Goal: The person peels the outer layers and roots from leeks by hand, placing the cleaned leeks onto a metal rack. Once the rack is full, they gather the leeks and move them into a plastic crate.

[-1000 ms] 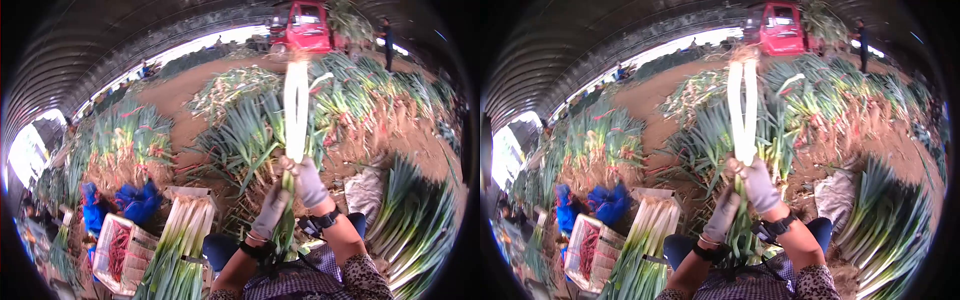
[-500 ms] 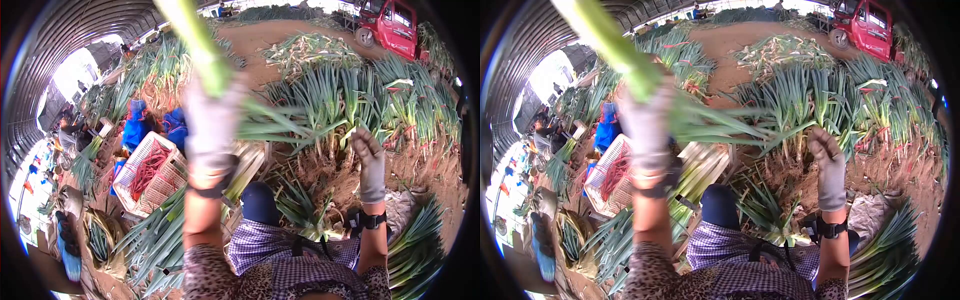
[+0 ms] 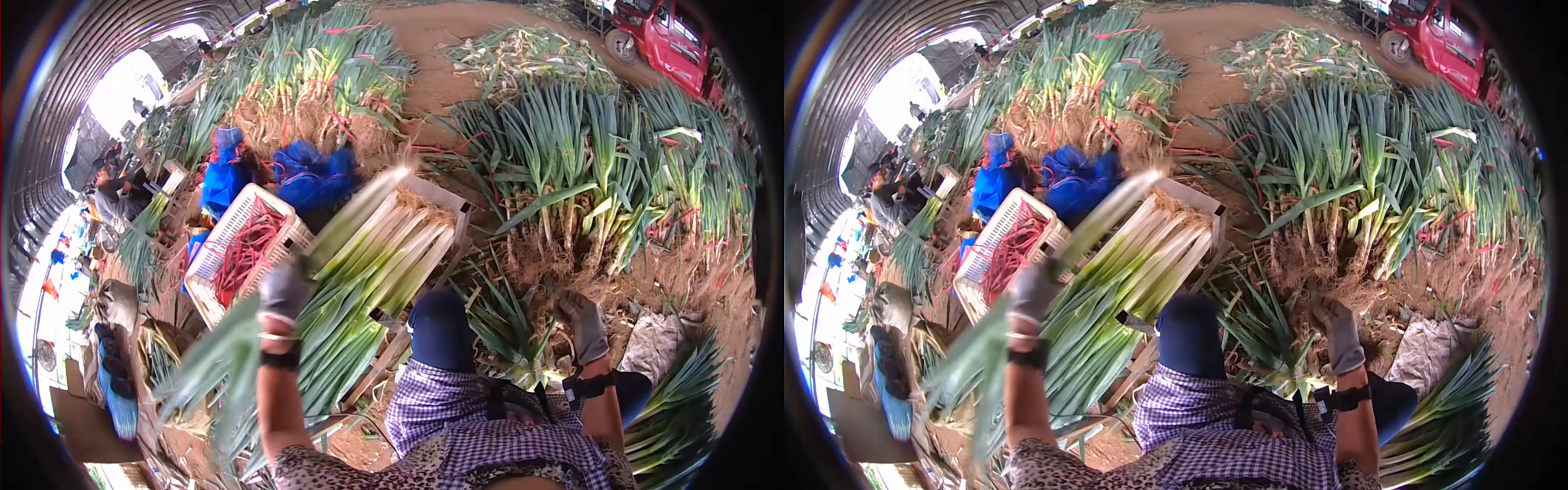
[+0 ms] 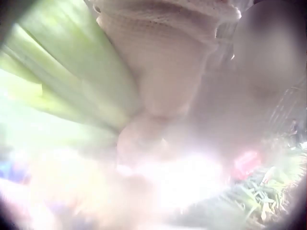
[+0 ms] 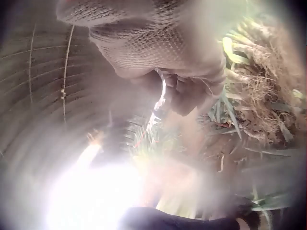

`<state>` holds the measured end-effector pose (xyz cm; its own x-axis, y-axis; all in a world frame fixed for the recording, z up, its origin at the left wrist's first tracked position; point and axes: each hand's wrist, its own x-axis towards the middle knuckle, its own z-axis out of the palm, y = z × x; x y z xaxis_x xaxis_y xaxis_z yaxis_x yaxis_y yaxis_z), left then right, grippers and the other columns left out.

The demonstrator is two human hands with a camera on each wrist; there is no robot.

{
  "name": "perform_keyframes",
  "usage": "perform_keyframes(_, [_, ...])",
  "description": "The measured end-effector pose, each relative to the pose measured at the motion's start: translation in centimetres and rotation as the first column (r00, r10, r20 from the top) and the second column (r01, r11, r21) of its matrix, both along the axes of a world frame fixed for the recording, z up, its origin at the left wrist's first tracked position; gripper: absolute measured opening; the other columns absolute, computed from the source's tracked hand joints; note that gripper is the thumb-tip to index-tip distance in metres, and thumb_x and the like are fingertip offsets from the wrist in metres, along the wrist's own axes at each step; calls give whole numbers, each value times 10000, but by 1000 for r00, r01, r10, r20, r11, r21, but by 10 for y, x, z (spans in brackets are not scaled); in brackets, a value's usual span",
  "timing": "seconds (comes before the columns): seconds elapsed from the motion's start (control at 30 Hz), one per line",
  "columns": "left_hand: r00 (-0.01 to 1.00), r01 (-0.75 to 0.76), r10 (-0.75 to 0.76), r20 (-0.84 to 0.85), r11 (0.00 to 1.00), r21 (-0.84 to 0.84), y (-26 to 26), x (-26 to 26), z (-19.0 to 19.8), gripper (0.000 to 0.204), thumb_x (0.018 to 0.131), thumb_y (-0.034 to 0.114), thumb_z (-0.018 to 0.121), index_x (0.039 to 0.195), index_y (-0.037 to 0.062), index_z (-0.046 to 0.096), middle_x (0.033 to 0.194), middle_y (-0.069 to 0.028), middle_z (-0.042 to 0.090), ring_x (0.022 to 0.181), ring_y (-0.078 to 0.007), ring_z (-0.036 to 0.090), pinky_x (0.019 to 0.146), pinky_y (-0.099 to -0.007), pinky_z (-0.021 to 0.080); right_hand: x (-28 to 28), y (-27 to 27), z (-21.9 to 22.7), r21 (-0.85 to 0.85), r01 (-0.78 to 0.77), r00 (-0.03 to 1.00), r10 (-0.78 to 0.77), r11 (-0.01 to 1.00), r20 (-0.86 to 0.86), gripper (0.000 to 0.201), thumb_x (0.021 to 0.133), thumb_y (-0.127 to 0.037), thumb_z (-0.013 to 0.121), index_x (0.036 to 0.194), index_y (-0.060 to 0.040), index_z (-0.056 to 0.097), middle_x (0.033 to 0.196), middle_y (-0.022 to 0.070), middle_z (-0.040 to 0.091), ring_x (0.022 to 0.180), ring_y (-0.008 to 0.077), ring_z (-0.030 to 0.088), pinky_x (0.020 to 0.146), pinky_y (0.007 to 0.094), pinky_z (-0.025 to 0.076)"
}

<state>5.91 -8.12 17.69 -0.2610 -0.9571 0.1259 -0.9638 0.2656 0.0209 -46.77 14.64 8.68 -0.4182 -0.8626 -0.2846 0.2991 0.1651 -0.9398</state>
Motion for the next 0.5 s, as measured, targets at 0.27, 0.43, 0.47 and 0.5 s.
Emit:
perform_keyframes(0.27, [957, -277, 285, 46, 865, 419, -56, -26, -164, 728, 874, 587, 557, 1489, 269, 332, 1335, -270, 520, 1173, -448, 544, 977, -618, 378, -2, 29, -21, 196, 107, 994, -111, 975, 7, 172, 922, -18, 604, 1083, 43, 612, 937, 95, 674, 848, 161, 660, 759, 272, 548])
perform_keyframes(0.43, [955, -296, 251, 157, 826, 479, -60, -32, -168, 763, 883, 638, 490, 1526, 298, 258, 1528, -210, 302, 1421, -424, 251, 1104, -651, 182, -5, 31, -88, 177, -73, 976, 107, 981, -189, 203, 901, -66, 638, 1098, -18, 645, 941, 63, 687, 847, 165, 660, 736, 264, 544])
perform_keyframes(0.47, [955, -296, 239, 175, 793, 533, -72, -30, -174, 769, 880, 657, 473, 1526, 298, 262, 1541, -190, 289, 1424, -425, 243, 1107, -649, 178, 11, 13, -75, 235, -4, 988, -32, 972, 150, 206, 889, -68, 644, 1092, -33, 655, 930, 61, 687, 846, 169, 659, 723, 266, 539])
perform_keyframes(0.5, [971, -213, 134, 197, 862, 461, -68, -42, -150, 770, 869, 688, 448, 1506, 274, 325, 1518, -181, 327, 1392, -419, 299, 1101, -648, 190, 11, 5, -81, 258, -22, 999, 11, 966, 47, 212, 881, -74, 649, 1092, -49, 660, 927, 69, 688, 838, 182, 661, 717, 281, 537])
